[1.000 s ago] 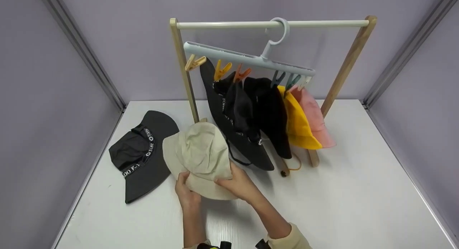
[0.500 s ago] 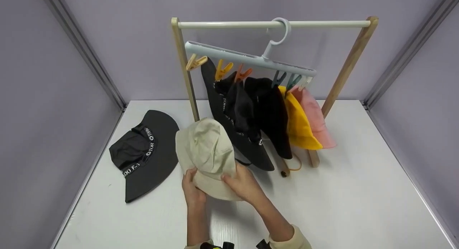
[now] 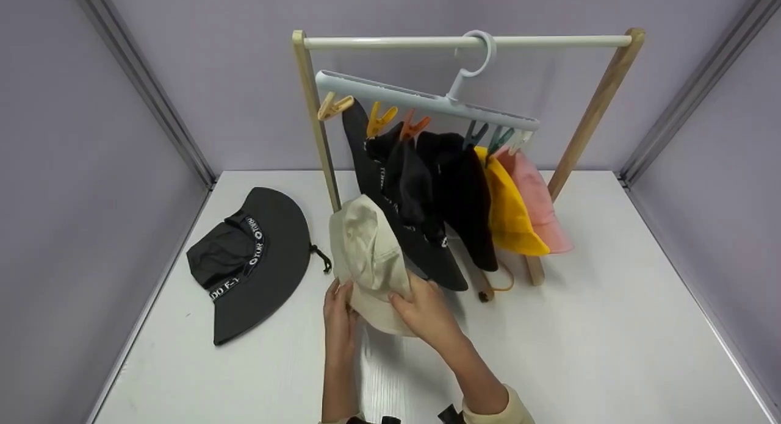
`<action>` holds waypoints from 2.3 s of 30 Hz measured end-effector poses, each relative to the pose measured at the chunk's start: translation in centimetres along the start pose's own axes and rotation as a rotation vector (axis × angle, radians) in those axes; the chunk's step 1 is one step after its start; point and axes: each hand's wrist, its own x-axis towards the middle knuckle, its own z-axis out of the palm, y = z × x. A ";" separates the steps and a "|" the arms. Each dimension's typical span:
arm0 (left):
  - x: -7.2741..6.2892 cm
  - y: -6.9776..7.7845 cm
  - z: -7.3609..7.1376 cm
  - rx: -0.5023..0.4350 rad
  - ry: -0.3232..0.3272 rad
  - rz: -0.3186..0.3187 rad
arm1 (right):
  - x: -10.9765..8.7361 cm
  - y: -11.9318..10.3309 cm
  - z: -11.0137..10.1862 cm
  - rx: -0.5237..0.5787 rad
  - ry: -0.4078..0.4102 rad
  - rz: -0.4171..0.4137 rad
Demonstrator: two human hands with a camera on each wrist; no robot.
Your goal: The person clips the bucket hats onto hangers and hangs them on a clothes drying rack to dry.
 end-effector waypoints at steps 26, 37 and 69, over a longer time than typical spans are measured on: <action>-1.3 7.2 10.1 0.913 -0.094 0.251 | 0.7 2.5 2.6 -0.422 0.175 -0.246; -0.3 6.6 9.5 0.934 -0.027 0.262 | 0.6 3.4 3.8 -0.452 0.160 -0.279; 2.4 4.7 8.0 0.494 0.024 0.127 | 0.1 5.4 3.9 -0.355 -0.032 -0.209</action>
